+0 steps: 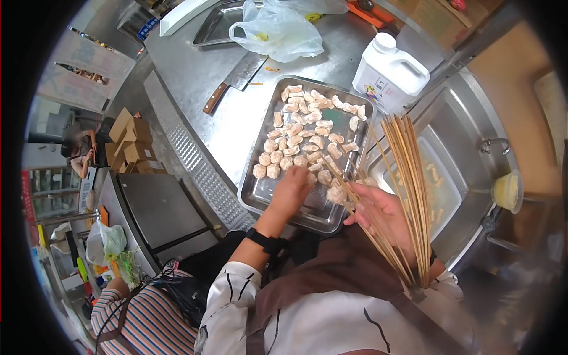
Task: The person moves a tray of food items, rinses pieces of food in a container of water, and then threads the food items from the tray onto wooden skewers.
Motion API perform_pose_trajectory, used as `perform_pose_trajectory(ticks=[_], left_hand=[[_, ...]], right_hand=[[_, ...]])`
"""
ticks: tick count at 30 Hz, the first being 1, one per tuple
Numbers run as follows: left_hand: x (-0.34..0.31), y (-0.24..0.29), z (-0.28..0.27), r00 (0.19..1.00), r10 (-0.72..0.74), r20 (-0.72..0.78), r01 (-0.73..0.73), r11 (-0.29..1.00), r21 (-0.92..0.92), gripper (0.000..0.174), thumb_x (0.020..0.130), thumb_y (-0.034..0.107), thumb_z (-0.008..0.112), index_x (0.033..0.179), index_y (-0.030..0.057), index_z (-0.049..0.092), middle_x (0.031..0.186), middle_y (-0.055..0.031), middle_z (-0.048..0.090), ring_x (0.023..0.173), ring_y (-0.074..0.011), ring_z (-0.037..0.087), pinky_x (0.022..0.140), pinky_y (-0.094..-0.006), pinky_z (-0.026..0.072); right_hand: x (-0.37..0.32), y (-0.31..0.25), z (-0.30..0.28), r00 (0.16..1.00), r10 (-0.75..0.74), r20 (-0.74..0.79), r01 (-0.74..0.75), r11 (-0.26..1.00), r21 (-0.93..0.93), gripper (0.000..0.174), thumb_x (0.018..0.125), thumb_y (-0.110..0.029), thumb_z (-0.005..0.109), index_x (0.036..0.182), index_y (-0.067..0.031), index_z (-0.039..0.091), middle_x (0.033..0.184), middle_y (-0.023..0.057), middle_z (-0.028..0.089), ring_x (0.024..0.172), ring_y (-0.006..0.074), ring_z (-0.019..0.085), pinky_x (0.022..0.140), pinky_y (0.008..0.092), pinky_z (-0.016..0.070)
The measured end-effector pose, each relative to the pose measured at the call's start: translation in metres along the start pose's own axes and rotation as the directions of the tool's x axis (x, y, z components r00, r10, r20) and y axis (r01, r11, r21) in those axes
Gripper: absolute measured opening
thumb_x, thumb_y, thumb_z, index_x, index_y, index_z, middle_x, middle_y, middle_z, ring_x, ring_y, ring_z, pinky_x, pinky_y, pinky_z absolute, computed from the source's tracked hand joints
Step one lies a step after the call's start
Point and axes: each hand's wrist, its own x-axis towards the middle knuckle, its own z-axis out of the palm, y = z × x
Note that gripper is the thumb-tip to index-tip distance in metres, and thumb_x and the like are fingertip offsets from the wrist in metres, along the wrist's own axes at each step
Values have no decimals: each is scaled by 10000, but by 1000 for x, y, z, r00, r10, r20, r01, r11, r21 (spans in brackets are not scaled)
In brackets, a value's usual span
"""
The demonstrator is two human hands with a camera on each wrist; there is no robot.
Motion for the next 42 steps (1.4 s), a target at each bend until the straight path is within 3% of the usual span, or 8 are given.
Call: perform_pose_trajectory(ticks=[1, 3, 4, 8, 11, 27, 33, 42], left_hand=[[1, -1, -3, 972, -226, 57, 231, 901, -367, 293, 827, 145, 559, 1100, 58, 498, 981, -96, 546, 782, -225, 577, 649, -363, 495], [7, -3, -12, 785, -497, 369, 526, 222, -821, 320, 885, 229, 530, 1150, 56, 480, 962, -73, 551, 754, -186, 561, 668, -354, 488], [11, 3, -25, 799, -442, 408, 445, -23, -895, 381, 947, 338, 426, 1201, 55, 456, 930, -54, 545, 750, -157, 534, 715, -336, 478], [19, 28, -49, 884, -304, 354, 182, -474, -861, 367, 969, 362, 370, 1133, 54, 485, 960, -80, 553, 801, -176, 544, 756, -331, 486], [27, 43, -55, 859, -363, 360, 140, -509, -849, 338, 965, 352, 389, 1101, 61, 493, 940, -77, 559, 805, -182, 557, 754, -332, 489], [38, 70, -64, 836, -441, 327, 234, -253, -939, 339, 953, 379, 404, 1014, 54, 476, 788, -42, 514, 747, -167, 525, 768, -364, 476], [36, 81, -63, 846, -473, 245, 278, -1, -961, 270, 962, 310, 367, 927, 58, 458, 798, -54, 505, 742, -169, 525, 769, -363, 476], [29, 105, -57, 826, -497, 267, 246, -110, -963, 276, 968, 291, 342, 908, 40, 440, 765, -46, 458, 720, -163, 485, 723, -340, 456]], right_hand=[[0, 0, 0, 1000, 2, 1, -2, 1000, 0, 379, 931, -104, 450, 1289, 18, 424, 829, 10, 558, 587, 40, 470, 712, 258, 499], [3, 10, -6, 998, -29, 51, 29, 1000, 1, 372, 932, -110, 454, 1281, 17, 436, 859, 18, 565, 609, 47, 489, 677, 228, 483], [4, 14, -9, 996, -45, 77, 45, 999, 1, 369, 932, -112, 457, 1278, 16, 443, 873, 22, 569, 620, 50, 498, 660, 213, 474], [6, 14, -6, 993, -13, 117, 21, 997, -68, 407, 946, -159, 471, 1334, -55, 405, 757, -40, 506, 676, 37, 528, 555, 154, 402], [6, 13, 0, 993, 17, 121, -7, 997, -82, 399, 942, -156, 477, 1324, -50, 422, 744, -51, 486, 658, 32, 510, 577, 158, 416], [13, 16, 0, 982, -2, 187, 33, 986, -164, 399, 938, -146, 473, 1318, -31, 432, 723, -26, 478, 644, 49, 471, 602, 190, 413], [12, 15, -1, 978, -34, 206, 67, 986, -153, 389, 943, -110, 445, 1320, -19, 423, 753, -9, 501, 675, 66, 478, 620, 202, 412], [12, 20, 4, 980, -78, 185, 92, 993, -68, 370, 942, -73, 421, 1303, 8, 425, 812, 18, 522, 693, 80, 486, 635, 202, 415]])
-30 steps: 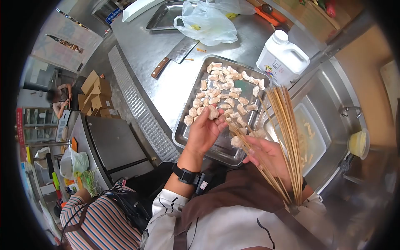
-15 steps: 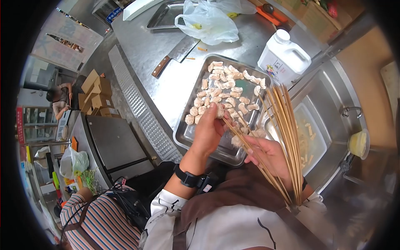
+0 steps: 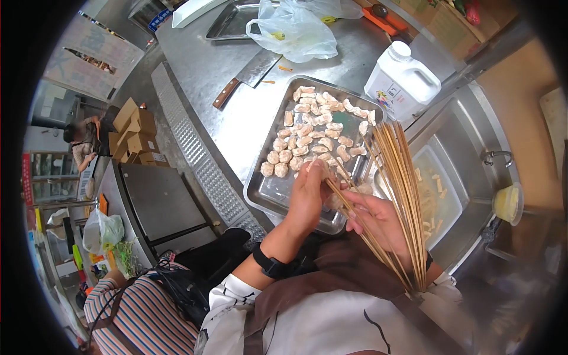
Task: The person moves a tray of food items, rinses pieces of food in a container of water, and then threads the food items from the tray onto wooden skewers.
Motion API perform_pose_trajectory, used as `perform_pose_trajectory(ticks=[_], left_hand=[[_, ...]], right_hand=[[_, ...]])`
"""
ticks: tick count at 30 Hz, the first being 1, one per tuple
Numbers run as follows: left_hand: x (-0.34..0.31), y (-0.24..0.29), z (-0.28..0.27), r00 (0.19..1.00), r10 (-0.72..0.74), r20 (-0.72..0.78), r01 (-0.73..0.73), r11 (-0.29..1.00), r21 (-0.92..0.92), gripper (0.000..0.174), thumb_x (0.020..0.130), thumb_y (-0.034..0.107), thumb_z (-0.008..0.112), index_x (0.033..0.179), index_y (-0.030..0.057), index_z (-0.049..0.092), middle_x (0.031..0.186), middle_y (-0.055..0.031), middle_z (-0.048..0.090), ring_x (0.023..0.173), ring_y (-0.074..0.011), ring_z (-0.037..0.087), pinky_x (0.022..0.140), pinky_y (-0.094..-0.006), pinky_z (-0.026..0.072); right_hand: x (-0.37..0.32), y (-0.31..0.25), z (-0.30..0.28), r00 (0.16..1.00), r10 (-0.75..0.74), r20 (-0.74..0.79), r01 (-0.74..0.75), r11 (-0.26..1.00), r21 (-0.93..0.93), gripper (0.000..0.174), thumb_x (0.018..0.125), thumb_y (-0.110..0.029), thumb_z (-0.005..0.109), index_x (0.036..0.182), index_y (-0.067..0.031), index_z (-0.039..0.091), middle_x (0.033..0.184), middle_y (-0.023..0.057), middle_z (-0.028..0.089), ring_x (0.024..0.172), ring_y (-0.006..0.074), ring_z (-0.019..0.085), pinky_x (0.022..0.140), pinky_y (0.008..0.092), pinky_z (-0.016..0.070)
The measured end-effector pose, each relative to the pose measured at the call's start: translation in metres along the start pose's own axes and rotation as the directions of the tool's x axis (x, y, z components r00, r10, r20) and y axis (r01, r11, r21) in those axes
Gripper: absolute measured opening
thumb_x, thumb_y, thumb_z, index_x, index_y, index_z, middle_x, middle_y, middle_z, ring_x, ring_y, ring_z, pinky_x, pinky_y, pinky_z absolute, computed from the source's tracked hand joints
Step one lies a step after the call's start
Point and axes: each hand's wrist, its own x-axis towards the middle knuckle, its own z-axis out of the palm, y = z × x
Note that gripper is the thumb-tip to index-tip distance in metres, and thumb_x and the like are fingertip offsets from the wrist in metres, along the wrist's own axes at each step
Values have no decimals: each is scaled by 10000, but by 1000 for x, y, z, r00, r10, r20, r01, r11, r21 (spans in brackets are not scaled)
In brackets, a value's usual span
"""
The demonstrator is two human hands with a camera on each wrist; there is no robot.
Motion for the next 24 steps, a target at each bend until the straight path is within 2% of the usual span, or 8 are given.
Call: perform_pose_trajectory(ticks=[3, 7, 12, 15, 18, 21, 24], left_hand=[[-4, -2, 0, 998, 43, 50, -46, 997, 58, 283, 966, 300, 351, 909, 38, 445, 783, -53, 477, 734, -160, 501, 705, -310, 447], [-13, 0, 6, 1000, 11, 5, -11, 983, 183, 298, 966, 314, 359, 945, 37, 466, 854, -71, 530, 755, -142, 530, 696, -283, 446], [-18, -3, 3, 998, 51, 22, -56, 909, 414, 339, 974, 305, 347, 1044, 15, 509, 905, -87, 573, 743, -122, 552, 666, -264, 448], [-25, 5, 9, 996, 82, 23, -82, 862, 499, 351, 981, 283, 331, 1084, 3, 516, 874, -79, 581, 724, -115, 553, 649, -256, 446], [-26, -7, 4, 989, 84, 119, -134, 845, 517, 350, 985, 269, 319, 1101, 0, 510, 842, -65, 580, 712, -110, 550, 642, -256, 444], [-30, -2, 10, 995, 9, 101, -46, 928, 370, 337, 985, 245, 316, 1108, -2, 509, 816, -53, 576, 715, -105, 546, 653, -255, 443], [-29, -8, 5, 994, 73, 82, -104, 871, 480, 330, 980, 233, 324, 1119, -6, 504, 839, -54, 574, 736, -103, 540, 664, -248, 437]], right_hand=[[0, -2, 3, 1000, -10, -14, 10, 1000, 3, 359, 941, -66, 416, 1293, 4, 420, 818, 24, 524, 688, 80, 486, 633, 201, 413], [3, -3, 6, 1000, -25, -9, 25, 998, 62, 291, 938, -66, 414, 1223, -11, 405, 784, 31, 521, 667, 76, 481, 625, 204, 411], [3, -1, 5, 997, -66, -38, 68, 997, 48, 111, 936, -83, 424, 1030, -51, 376, 712, 29, 494, 646, 80, 480, 630, 210, 411], [2, -3, 7, 997, -58, -45, 59, 998, 29, 68, 928, -65, 421, 966, -63, 365, 698, 27, 487, 634, 85, 478, 635, 214, 411], [3, -1, 7, 996, -80, -37, 81, 996, 41, 62, 922, -46, 416, 948, -66, 364, 697, 28, 484, 625, 84, 472, 637, 220, 412], [3, -3, 7, 995, -89, -41, 90, 995, 33, 69, 920, -52, 425, 944, -67, 363, 698, 27, 482, 627, 82, 469, 641, 226, 415], [1, -4, 7, 998, -58, -38, 58, 998, 23, 65, 923, -80, 432, 948, -66, 373, 714, 26, 495, 643, 79, 469, 650, 227, 413]])
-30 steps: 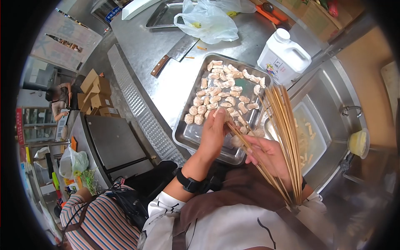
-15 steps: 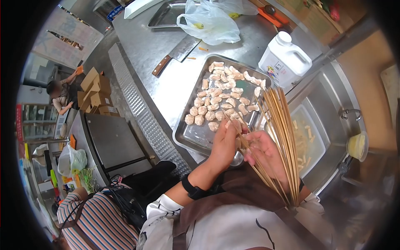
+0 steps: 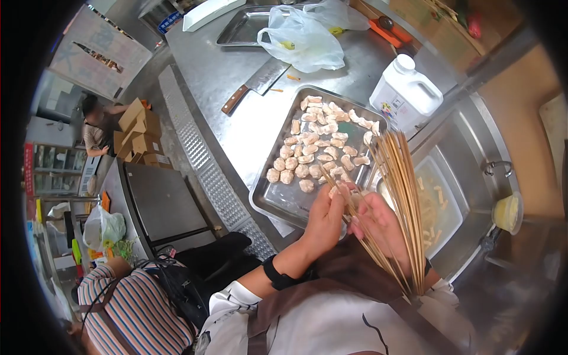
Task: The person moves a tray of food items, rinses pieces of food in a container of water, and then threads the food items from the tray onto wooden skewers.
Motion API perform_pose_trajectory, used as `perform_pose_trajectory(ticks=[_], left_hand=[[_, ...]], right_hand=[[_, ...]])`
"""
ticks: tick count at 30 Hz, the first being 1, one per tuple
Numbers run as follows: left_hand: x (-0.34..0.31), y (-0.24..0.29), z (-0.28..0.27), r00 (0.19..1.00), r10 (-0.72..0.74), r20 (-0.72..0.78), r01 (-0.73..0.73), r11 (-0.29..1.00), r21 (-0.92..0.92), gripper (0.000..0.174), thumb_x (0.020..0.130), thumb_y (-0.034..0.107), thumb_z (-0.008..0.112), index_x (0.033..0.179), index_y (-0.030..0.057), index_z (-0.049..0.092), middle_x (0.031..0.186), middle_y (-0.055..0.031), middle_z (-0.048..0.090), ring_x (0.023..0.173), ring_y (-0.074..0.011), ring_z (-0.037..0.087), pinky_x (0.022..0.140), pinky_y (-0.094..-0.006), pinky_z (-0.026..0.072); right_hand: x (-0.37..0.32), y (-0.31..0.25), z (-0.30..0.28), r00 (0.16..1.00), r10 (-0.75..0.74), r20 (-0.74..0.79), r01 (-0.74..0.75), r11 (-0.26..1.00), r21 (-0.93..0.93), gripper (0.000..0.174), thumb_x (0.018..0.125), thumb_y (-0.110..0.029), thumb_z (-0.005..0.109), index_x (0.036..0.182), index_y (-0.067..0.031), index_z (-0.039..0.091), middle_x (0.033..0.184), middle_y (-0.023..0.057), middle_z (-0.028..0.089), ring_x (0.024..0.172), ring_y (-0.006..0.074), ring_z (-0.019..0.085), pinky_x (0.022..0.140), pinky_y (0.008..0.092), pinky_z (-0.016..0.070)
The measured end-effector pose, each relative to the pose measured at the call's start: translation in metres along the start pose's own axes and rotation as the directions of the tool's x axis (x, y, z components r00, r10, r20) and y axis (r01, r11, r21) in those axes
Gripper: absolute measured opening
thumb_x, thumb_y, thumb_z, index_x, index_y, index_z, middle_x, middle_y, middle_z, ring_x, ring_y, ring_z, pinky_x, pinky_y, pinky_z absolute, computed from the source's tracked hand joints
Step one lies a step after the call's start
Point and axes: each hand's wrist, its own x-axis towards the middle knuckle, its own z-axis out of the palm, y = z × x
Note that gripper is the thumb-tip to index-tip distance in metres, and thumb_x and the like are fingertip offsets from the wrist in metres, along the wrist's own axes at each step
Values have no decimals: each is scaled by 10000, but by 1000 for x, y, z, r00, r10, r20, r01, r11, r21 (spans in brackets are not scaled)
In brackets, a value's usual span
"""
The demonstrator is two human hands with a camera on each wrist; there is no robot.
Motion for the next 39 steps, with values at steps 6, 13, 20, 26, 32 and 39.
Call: perform_pose_trajectory(ticks=[6, 13, 20, 26, 32, 39], left_hand=[[13, -29, -12, 987, 152, -44, -139, 965, 222, 297, 958, 193, 386, 1136, -18, 496, 906, -59, 564, 799, -105, 526, 707, -247, 432], [18, -30, -12, 998, 62, -21, -57, 981, 183, 275, 911, 206, 462, 1043, -27, 524, 957, -136, 552, 878, -234, 529, 792, -323, 417], [47, -73, -81, 963, 188, -192, -63, 854, 517, 306, 887, 176, 537, 1147, 15, 507, 1078, -105, 528, 890, -225, 566, 782, -327, 463], [48, -84, -91, 986, 165, -8, -70, 466, 882, 370, 759, 116, 634, 1108, 58, 527, 1065, -179, 517, 944, -347, 553, 774, -428, 475], [59, -111, -89, 977, 206, -52, -72, 553, 830, 398, 754, 154, 664, 1115, 66, 521, 1023, -164, 543, 806, -310, 590, 729, -378, 500], [51, -48, -86, 964, -258, -64, 190, 838, -512, 344, 908, 338, 506, 1137, 82, 484, 899, -97, 579, 733, -161, 584, 692, -318, 508]], right_hand=[[5, -8, 1, 981, 28, -192, -15, 997, 71, 206, 952, -194, 364, 1075, -39, 422, 807, 63, 542, 693, 109, 504, 697, 253, 433], [1, -23, -1, 996, -2, -95, 12, 994, 107, 354, 940, -148, 412, 1271, -21, 428, 807, 82, 569, 634, 117, 526, 614, 246, 448], [-1, -20, -17, 998, 21, -51, -21, 1000, 16, 408, 910, -6, 427, 1317, -13, 398, 765, 77, 559, 554, 100, 504, 533, 234, 466], [1, -13, -20, 998, -57, 8, 55, 989, 136, 401, 923, -20, 393, 1323, -1, 389, 714, 36, 476, 542, 91, 463, 704, 338, 535], [1, -10, -25, 999, 15, 30, -19, 992, 128, 389, 939, -53, 387, 1326, -17, 394, 631, -1, 431, 532, 75, 443, 756, 345, 517], [0, -5, -24, 995, 70, 68, -70, 998, 6, 397, 943, -88, 418, 1336, -36, 400, 602, -15, 428, 536, 66, 441, 664, 252, 483]])
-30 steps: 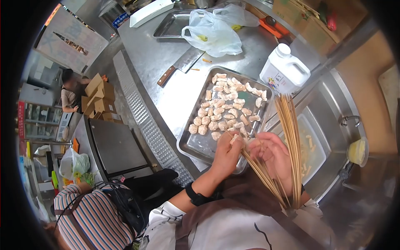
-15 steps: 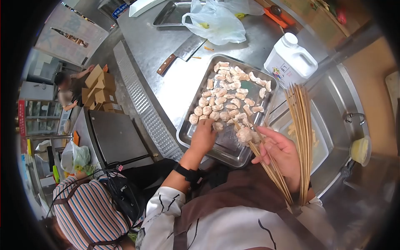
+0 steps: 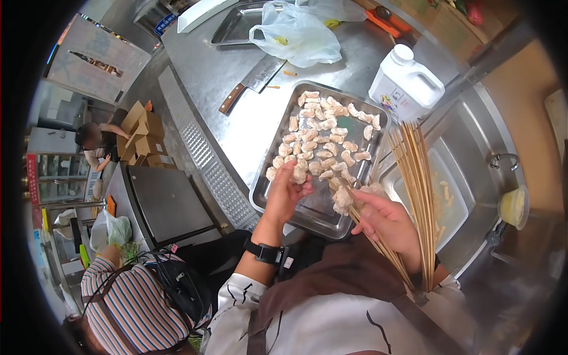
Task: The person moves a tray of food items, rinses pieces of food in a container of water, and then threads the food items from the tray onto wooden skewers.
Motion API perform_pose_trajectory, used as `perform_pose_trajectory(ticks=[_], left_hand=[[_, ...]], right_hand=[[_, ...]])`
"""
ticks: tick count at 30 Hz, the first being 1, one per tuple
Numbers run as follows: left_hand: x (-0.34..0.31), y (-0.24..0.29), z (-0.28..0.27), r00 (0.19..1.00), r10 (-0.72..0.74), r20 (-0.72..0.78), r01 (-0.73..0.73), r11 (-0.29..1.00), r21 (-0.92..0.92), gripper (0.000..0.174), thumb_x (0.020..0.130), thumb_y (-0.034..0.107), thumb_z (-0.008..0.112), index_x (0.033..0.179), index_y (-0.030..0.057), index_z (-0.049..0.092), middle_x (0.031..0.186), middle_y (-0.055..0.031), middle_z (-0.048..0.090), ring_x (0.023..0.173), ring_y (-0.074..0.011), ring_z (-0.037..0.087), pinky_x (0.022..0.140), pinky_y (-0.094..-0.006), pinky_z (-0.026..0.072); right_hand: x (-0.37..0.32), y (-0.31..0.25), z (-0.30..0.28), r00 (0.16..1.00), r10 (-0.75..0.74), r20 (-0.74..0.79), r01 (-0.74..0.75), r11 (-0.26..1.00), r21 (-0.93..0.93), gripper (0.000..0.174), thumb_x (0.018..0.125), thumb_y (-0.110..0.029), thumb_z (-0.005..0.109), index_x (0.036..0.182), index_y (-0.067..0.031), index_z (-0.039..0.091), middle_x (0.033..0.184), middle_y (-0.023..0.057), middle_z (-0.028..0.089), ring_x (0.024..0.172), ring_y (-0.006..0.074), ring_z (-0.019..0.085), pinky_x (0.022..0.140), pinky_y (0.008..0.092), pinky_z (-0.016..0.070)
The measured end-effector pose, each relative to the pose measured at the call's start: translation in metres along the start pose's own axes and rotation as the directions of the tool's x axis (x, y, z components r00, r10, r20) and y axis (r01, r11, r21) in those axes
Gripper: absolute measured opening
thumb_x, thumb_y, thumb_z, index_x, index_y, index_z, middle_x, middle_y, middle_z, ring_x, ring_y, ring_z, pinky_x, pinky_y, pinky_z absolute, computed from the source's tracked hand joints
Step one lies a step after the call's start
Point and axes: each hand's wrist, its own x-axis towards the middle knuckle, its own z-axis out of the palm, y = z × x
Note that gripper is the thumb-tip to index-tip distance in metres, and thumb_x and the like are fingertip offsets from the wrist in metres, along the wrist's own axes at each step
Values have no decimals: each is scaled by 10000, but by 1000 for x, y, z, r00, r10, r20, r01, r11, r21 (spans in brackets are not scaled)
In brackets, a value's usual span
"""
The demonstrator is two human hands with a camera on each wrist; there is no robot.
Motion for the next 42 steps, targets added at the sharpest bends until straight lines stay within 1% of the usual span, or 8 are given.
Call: perform_pose_trajectory(ticks=[1, 5, 11, 14, 29, 32, 38, 42], left_hand=[[1, 3, 3, 999, 11, 50, -9, 999, -37, 385, 941, 381, 425, 1120, 43, 474, 911, -98, 578, 725, -156, 571, 696, -297, 503], [-6, 17, 32, 988, 28, 154, 7, 975, -220, 415, 960, 403, 383, 1129, 31, 454, 934, -103, 576, 766, -153, 564, 754, -303, 508], [-17, 24, 63, 1000, 10, 14, -7, 983, -181, 374, 964, 352, 399, 1067, 4, 490, 955, -113, 580, 845, -182, 588, 813, -328, 508], [-18, 23, 65, 999, 30, 18, -27, 989, -145, 367, 961, 347, 409, 1059, 4, 497, 948, -120, 584, 869, -193, 597, 802, -324, 511], [-30, 12, 79, 995, 78, 55, -79, 997, 12, 314, 963, 307, 408, 976, 10, 507, 856, -88, 575, 724, -175, 583, 726, -334, 506], [-35, 9, 82, 996, 66, 56, -71, 992, 105, 315, 964, 304, 393, 953, 9, 502, 820, -81, 565, 703, -180, 576, 716, -337, 502], [-44, -3, 95, 999, 40, -3, -40, 995, 88, 329, 965, 292, 370, 892, 2, 507, 787, -92, 558, 699, -191, 573, 708, -335, 494], [-46, -12, 98, 997, 49, 55, -53, 997, 61, 332, 958, 276, 367, 910, -17, 515, 814, -114, 562, 723, -196, 577, 697, -334, 489]], right_hand=[[0, 0, 0, 1000, 7, 11, -7, 1000, -26, 400, 942, -91, 425, 1338, -37, 400, 610, -15, 436, 542, 63, 445, 637, 232, 472], [0, 1, 5, 1000, 24, 18, -22, 996, -89, 409, 932, -96, 456, 1336, -52, 414, 681, -9, 489, 598, 55, 485, 567, 187, 417], [-4, 3, 9, 999, 31, 25, -26, 983, -182, 410, 922, -106, 483, 1326, -62, 432, 740, -7, 522, 650, 57, 514, 568, 182, 414], [-5, 4, 9, 1000, 17, 20, -13, 984, -179, 410, 920, -104, 487, 1324, -60, 434, 736, -9, 517, 651, 58, 507, 577, 187, 420], [-8, 5, 12, 1000, -17, -18, 12, 973, -230, 384, 917, -83, 483, 1297, -31, 459, 741, -2, 507, 643, 64, 481, 602, 210, 435], [-8, 6, 11, 999, -18, -31, 10, 968, -252, 370, 916, -71, 477, 1283, -24, 469, 754, 1, 509, 643, 63, 479, 599, 210, 432], [-5, 13, 11, 999, -39, -37, 32, 985, -168, 368, 910, -39, 466, 1277, -7, 462, 744, 1, 497, 619, 65, 454, 574, 217, 411], [-4, 16, 10, 996, -76, -54, 67, 985, -157, 351, 905, -25, 461, 1255, 3, 456, 724, 5, 486, 607, 72, 449, 569, 220, 403]])
